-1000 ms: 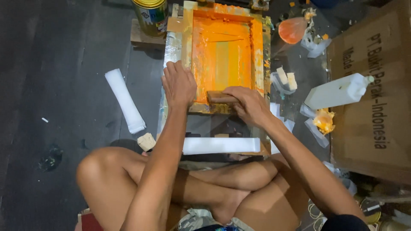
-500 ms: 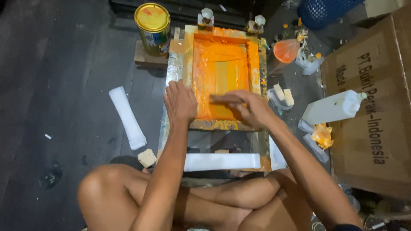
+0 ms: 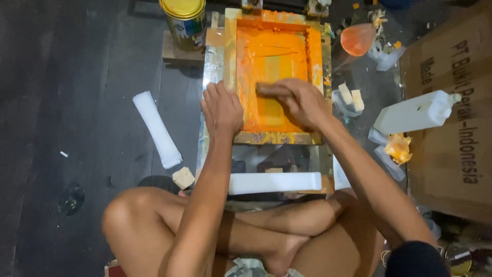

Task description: The person sits cross-legged on the floor and uses a squeegee to spread orange ink across a screen printing frame. They repeatedly pull the ink across the mesh and then lift the frame to reveal the printed white material underneath.

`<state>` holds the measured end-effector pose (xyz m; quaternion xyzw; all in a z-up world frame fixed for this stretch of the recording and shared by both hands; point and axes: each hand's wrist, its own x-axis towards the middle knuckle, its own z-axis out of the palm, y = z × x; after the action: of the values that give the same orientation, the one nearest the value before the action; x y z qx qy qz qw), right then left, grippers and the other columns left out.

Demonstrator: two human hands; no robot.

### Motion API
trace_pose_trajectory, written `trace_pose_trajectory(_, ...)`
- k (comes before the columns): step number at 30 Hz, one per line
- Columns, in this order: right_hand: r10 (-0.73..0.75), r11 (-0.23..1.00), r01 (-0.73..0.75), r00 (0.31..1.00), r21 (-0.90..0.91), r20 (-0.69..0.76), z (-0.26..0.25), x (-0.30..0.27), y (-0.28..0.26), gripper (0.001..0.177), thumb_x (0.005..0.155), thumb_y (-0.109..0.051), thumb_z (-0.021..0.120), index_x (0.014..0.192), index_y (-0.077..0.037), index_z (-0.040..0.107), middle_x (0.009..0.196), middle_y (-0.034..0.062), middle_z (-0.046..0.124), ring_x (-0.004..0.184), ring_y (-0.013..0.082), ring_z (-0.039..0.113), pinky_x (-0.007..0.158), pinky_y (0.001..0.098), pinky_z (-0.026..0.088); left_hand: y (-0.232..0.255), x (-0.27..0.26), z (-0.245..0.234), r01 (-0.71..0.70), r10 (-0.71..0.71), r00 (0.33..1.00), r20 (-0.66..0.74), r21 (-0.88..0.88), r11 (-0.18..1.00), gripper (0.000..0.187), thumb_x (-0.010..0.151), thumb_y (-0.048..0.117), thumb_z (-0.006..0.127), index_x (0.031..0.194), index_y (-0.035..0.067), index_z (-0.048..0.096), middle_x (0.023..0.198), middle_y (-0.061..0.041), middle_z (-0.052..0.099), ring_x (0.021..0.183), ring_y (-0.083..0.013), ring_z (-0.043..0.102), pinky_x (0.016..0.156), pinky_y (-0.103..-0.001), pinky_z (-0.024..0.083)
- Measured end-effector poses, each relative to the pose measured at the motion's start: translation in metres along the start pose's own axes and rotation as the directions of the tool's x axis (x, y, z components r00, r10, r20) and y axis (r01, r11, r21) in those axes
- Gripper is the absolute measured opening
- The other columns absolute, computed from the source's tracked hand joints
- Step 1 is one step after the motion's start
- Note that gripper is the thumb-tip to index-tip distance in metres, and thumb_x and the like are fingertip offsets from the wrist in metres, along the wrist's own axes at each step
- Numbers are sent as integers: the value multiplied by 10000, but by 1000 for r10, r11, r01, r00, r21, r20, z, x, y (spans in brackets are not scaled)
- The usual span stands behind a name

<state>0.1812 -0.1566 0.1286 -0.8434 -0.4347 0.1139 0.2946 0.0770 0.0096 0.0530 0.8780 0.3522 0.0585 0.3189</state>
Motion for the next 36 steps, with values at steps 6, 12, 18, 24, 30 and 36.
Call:
trace_pose_trajectory(6,0,998,-7,993,63,114,13,-67,22,400,934,41,569,1270,-129,704,1154,174,739,1143,455,648,983,543,524,-13,2,15,-101,95,990,-107,-55,993,431,1070,341,302,1329,64,507,1146,-112,477,1077,-319,508,901,-431,381)
trace_pose_trajectory(12,83,996,-88,976,18,202,-4,-73,-9,316,972,-38,612,1257,-138,705,1181,132,748,1150,395,674,990,531,520,-17,2,19,-129,119,981,-154,-56,990,434,1076,331,312,1332,46,516,1139,-129,482,1081,-341,514,883,-447,388)
trace_pose_trajectory(18,90,996,-88,968,-20,234,-3,-69,-1,397,919,67,604,1231,-155,710,1147,109,759,1148,355,693,1003,485,544,-14,4,10,-101,99,995,-33,-43,994,467,1076,333,293,1385,46,493,1229,-147,484,1156,-339,494,954,-451,377)
trace_pose_trajectory(24,26,995,-29,999,93,25,-6,-8,36,423,927,75,594,1312,-87,665,1204,151,728,1193,393,644,1016,544,513,-1,-1,-4,-3,3,999,32,-7,1000,497,1068,357,273,1417,82,495,1270,-121,496,1171,-312,505,963,-430,377)
trace_pose_trajectory(30,2,999,-8,994,-53,-108,6,50,71,394,966,-41,611,1303,-231,685,1162,35,711,1154,316,660,1030,463,503,7,-5,-13,19,-20,999,48,19,1000,478,1077,328,261,1424,94,492,1268,-113,509,1183,-285,514,982,-398,391)
trace_pose_trajectory(36,7,1000,-7,1000,6,5,7,-2,20,371,966,6,589,1258,-194,699,1133,86,727,1134,394,659,987,511,516,-4,3,-2,-1,-2,998,70,52,999,485,1085,337,255,1430,92,492,1256,-104,506,1165,-268,508,981,-390,380)
